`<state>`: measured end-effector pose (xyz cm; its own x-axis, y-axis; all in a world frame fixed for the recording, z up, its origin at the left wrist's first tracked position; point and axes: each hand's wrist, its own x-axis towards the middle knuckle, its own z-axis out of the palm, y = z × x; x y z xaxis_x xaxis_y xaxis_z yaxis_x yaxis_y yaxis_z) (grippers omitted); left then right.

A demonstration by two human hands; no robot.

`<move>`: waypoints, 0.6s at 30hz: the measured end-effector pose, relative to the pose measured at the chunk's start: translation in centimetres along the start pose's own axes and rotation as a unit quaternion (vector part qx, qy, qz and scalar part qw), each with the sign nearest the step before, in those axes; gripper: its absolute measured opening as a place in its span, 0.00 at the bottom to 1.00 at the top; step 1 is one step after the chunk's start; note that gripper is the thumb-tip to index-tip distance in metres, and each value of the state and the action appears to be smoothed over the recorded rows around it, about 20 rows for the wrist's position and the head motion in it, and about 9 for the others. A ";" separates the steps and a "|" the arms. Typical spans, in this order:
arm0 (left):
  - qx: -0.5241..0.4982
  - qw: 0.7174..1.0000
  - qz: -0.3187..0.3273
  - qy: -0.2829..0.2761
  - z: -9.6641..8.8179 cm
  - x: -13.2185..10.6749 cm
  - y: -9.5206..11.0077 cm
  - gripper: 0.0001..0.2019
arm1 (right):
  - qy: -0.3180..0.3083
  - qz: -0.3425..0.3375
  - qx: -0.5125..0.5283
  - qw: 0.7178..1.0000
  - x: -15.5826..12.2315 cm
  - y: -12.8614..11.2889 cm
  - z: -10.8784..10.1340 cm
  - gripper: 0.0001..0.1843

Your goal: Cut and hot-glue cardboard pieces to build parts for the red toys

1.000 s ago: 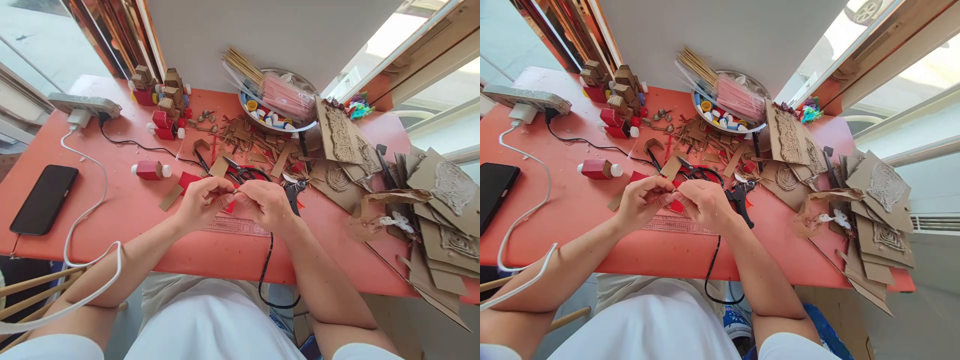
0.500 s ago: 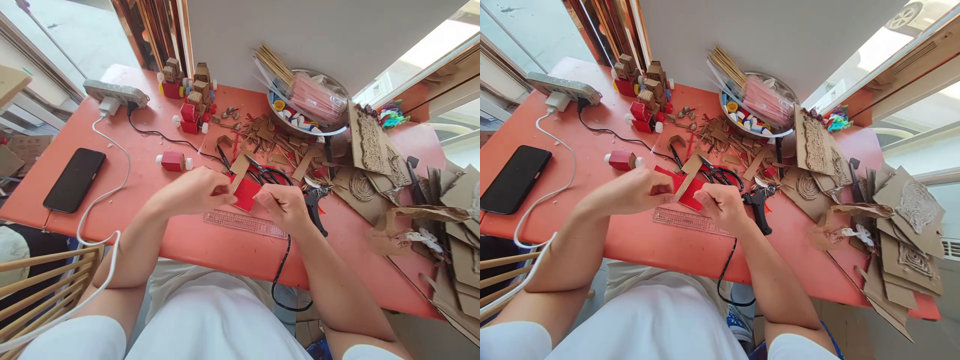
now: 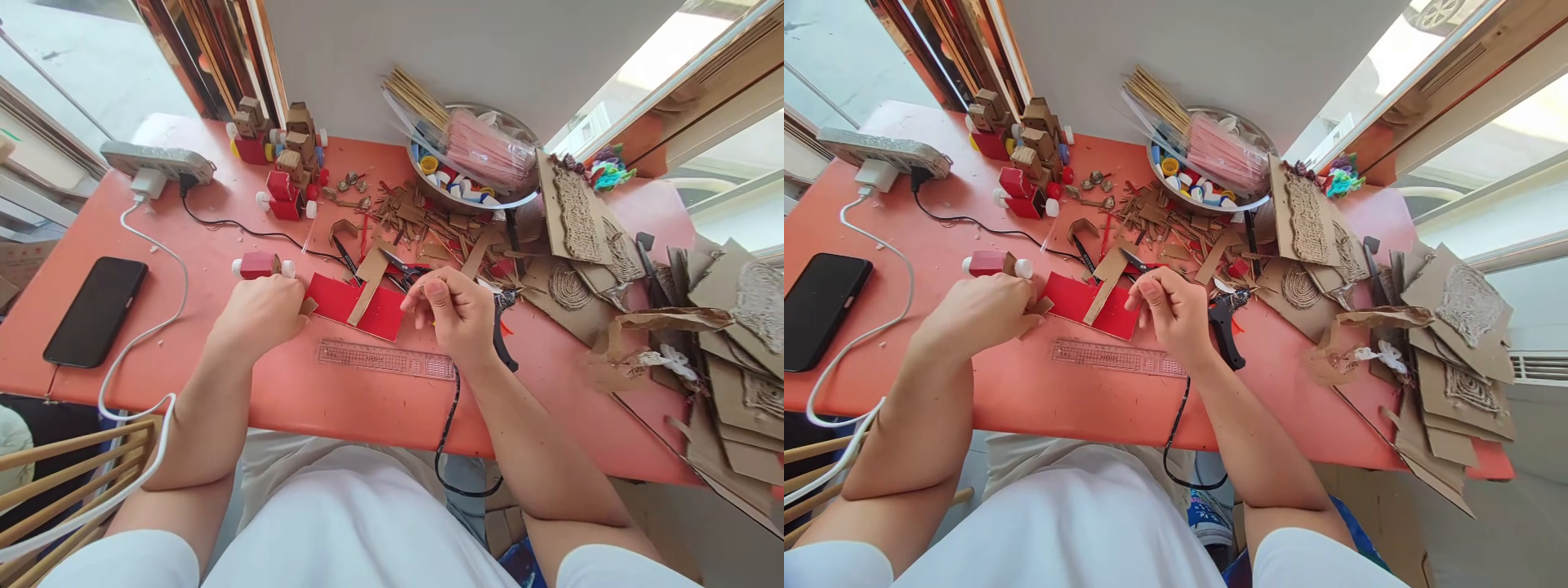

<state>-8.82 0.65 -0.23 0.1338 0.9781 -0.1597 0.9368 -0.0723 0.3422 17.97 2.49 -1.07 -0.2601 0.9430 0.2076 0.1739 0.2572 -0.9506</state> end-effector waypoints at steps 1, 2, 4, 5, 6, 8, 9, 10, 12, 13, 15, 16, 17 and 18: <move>-0.006 1.000 0.006 0.014 -0.2 0.0 -0.1 0.18 | 0.002 0.002 -0.004 1.000 -0.1 -0.2 0.0 0.36; -0.020 0.999 0.015 0.024 -0.3 0.0 0.0 0.18 | 0.005 0.004 -0.009 1.000 -0.2 -0.3 0.0 0.37; -0.075 0.996 0.044 0.028 -0.5 0.1 0.4 0.17 | 0.005 0.014 -0.013 1.000 -0.4 -0.4 0.1 0.39; -0.116 0.991 0.060 0.017 -0.5 0.3 0.9 0.16 | -0.006 0.025 -0.006 1.000 -0.3 -0.4 0.2 0.39; -0.167 0.983 0.074 0.009 -0.4 0.4 1.5 0.13 | -0.023 0.040 0.012 0.999 -0.2 -0.3 0.2 0.39; -0.284 0.953 0.104 -0.010 0.0 0.7 3.1 0.06 | -0.063 0.082 0.068 0.992 0.1 0.1 0.5 0.38; -0.344 0.932 0.114 -0.027 0.3 0.8 4.0 0.08 | -0.078 0.105 0.100 0.986 0.3 0.3 0.6 0.36; -0.407 0.905 0.118 -0.047 0.7 0.9 4.7 0.11 | -0.084 0.127 0.129 0.980 0.5 0.5 0.7 0.33; -0.515 0.843 0.112 -0.106 1.6 1.1 5.8 0.19 | -0.075 0.166 0.173 0.968 0.7 0.9 0.9 0.26; -0.552 0.817 0.102 -0.130 2.0 1.3 6.1 0.22 | -0.070 0.180 0.187 0.963 0.8 1.0 0.9 0.23; -0.600 0.781 0.087 -0.152 2.6 1.6 6.3 0.28 | -0.065 0.190 0.203 0.958 0.8 1.0 1.0 0.20; -0.615 0.770 0.079 -0.151 2.9 1.7 6.2 0.29 | -0.065 0.187 0.204 0.959 0.7 1.0 1.1 0.19; -0.625 0.763 0.072 -0.145 3.0 1.9 6.1 0.30 | -0.067 0.179 0.199 0.961 0.6 1.0 1.2 0.19; -0.632 0.761 0.063 -0.136 3.1 2.0 6.1 0.30 | -0.069 0.166 0.190 0.965 0.5 1.0 1.3 0.20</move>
<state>-1.87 1.55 -1.31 0.4208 0.8894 -0.1784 -0.1242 0.2513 0.9599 16.79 2.99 -2.20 -0.3791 0.9159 -0.1319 -0.0840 -0.1760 -0.9808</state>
